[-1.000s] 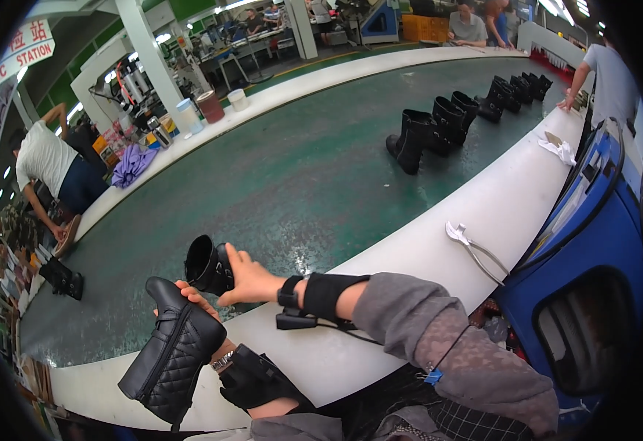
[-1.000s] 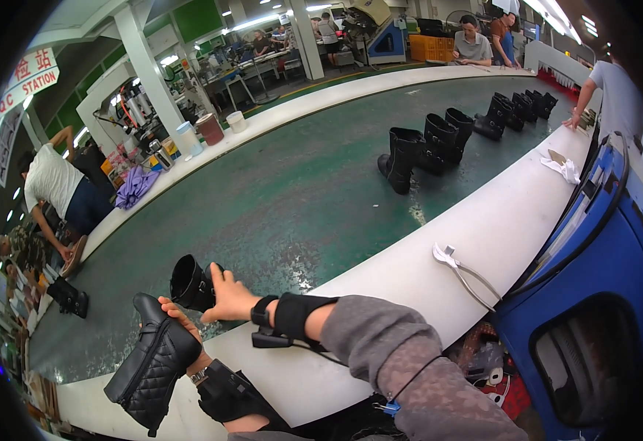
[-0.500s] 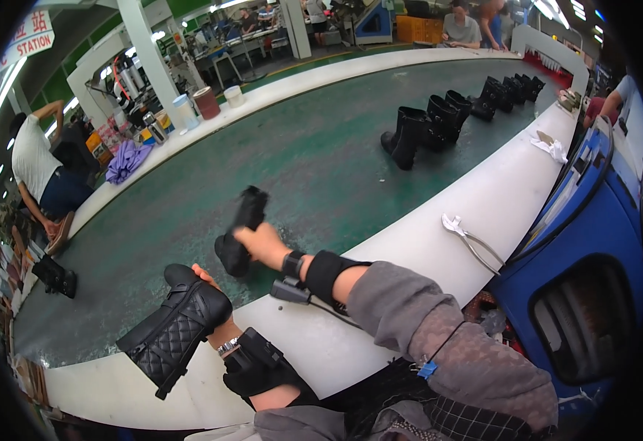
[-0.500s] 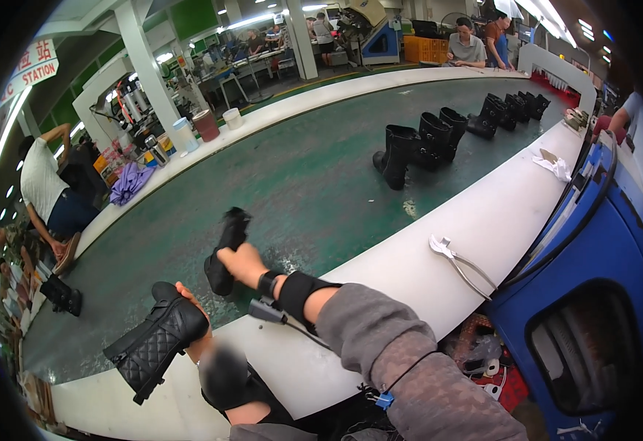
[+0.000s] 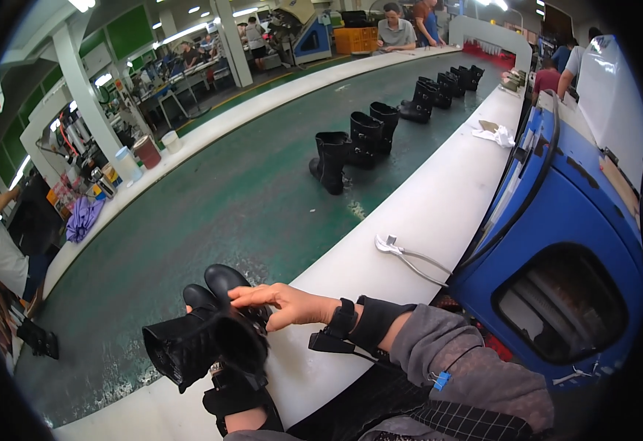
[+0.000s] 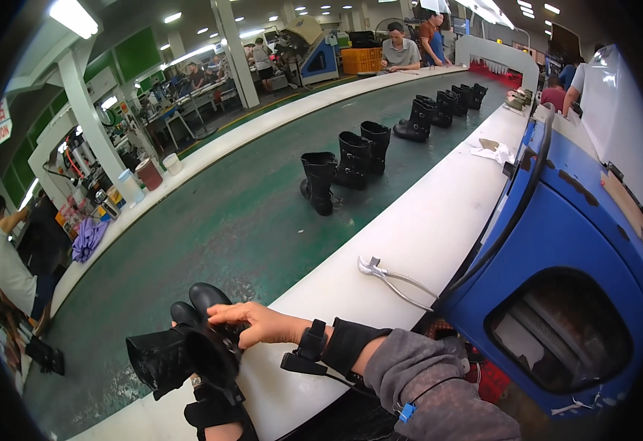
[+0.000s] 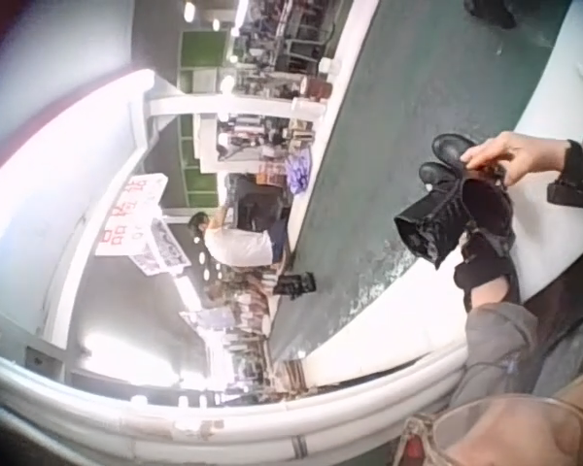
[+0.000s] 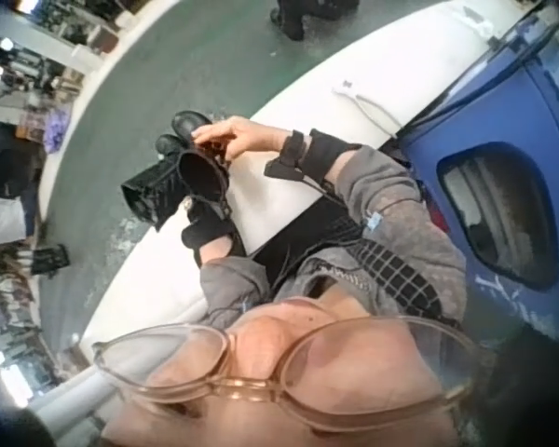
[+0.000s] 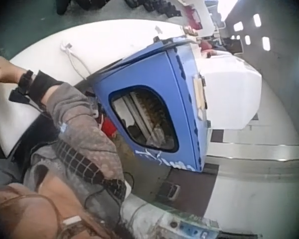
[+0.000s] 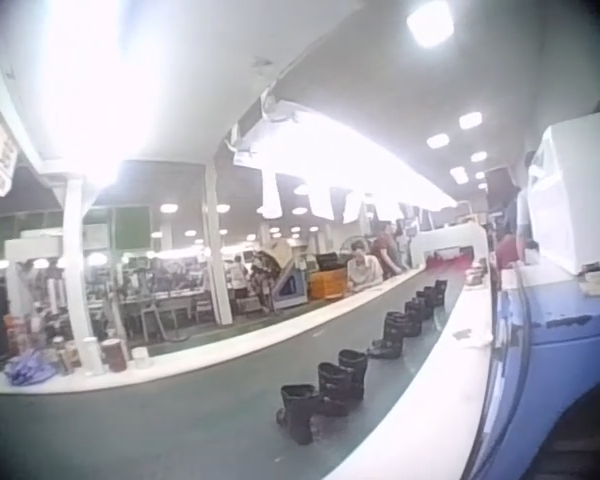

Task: Inspecting and cleaning black boots at a factory conveyor belt station.

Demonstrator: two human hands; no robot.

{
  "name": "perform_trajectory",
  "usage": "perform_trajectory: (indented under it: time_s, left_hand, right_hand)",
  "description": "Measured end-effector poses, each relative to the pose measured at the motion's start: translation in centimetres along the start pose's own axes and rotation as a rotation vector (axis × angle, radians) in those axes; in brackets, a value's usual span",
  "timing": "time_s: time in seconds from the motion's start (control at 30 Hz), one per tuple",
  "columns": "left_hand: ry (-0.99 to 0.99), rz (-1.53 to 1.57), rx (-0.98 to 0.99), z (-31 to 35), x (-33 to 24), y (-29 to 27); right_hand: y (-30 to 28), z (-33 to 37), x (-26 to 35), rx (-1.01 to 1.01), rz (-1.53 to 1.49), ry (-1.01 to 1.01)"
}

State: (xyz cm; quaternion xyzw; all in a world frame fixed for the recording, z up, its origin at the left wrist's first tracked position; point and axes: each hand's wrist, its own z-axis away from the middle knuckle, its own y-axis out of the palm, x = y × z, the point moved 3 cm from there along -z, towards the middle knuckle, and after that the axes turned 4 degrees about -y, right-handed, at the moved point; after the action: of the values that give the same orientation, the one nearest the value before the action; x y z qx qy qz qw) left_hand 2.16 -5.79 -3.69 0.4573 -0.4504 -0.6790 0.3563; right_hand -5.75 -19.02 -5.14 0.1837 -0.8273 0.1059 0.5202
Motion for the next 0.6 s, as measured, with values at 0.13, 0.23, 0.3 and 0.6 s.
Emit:
perform_trajectory:
  time_s: [0.13,0.23,0.3,0.6]
  left_hand:
    - [-0.035,-0.098,0.007,-1.4,0.6,-5.1]
    - [-0.086,-0.16,0.002,-1.4,1.9,-5.9]
    - [-0.135,-0.198,0.003,-1.1,3.0,-6.1]
    - [-0.253,-0.332,0.007,1.3,2.4,-7.5]
  right_hand:
    - [-0.8,-0.1,0.1,-0.273,0.391,-0.048]
    - [-1.2,0.5,-1.4,-0.659,0.498,-0.119]
    - [-2.1,0.4,-2.5,-0.625,0.555,-0.025]
    - [-1.8,0.6,-3.2,-0.306,-0.395,0.371]
